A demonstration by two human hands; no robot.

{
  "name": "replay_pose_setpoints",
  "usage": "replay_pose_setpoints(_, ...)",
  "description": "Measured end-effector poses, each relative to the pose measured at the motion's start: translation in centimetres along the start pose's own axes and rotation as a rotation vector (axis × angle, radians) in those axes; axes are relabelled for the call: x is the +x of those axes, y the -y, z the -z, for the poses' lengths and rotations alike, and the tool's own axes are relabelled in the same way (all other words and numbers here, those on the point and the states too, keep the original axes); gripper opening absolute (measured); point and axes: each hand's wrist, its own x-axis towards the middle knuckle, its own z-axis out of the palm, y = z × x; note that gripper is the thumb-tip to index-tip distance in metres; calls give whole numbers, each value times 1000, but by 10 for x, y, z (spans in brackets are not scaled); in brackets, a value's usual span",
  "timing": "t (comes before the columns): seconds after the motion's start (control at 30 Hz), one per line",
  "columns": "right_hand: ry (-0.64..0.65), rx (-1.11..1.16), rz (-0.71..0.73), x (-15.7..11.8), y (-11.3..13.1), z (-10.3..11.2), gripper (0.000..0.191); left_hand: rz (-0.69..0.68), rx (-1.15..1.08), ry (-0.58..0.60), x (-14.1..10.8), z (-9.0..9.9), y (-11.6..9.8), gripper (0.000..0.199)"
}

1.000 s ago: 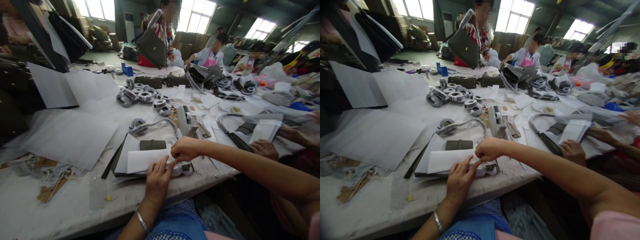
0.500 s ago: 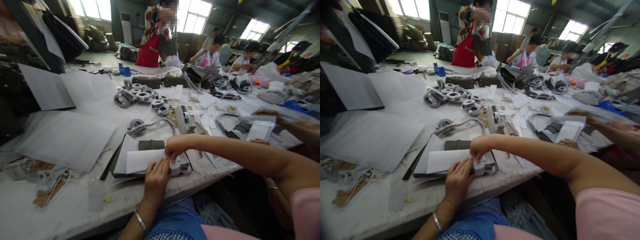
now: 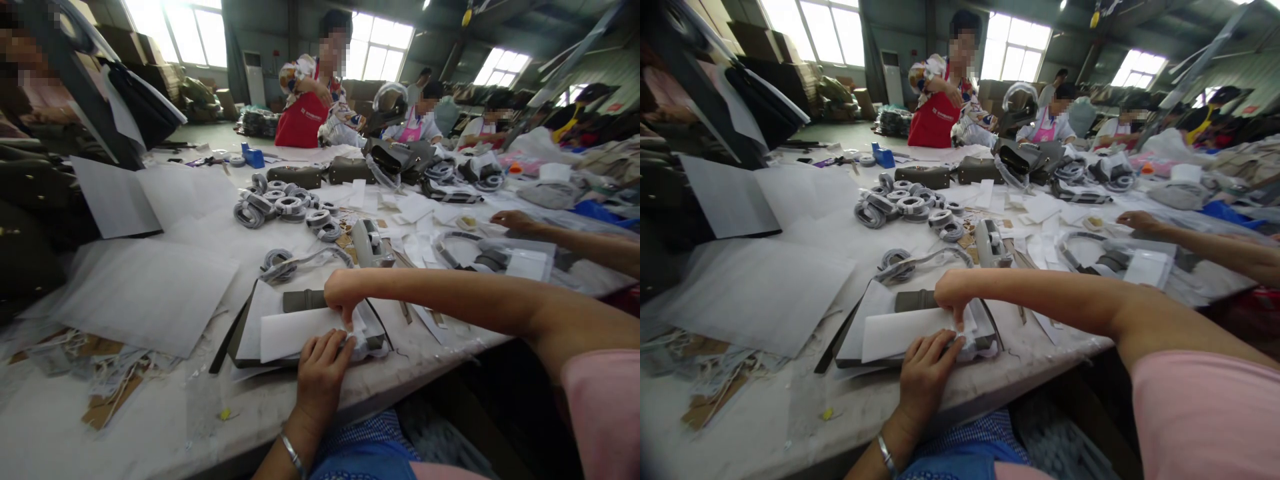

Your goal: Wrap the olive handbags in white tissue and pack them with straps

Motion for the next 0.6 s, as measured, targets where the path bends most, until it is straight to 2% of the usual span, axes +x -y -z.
replay_pose_setpoints(0.13,-9,-36,-15,-3,-11,2,40,1,0,-30,1,-1,-1,28)
replay_pose_setpoints(0.27,-93,76,-53,-2,-26,-1,41,-2,-7,-59,2,0,-1,27)
replay_pose_setpoints(0.43,-152,208,-47,5,-51,-16,38,10,-12,-64,2,-2,-1,27)
replay_pose_setpoints(0.53,-238,288,-108,1,-64,-23,33,13,-9,-64,2,-3,-1,27)
replay_pose_setpoints(0.6,-344,320,-187,-7,-65,-27,25,14,-7,-69,2,-3,-1,28)
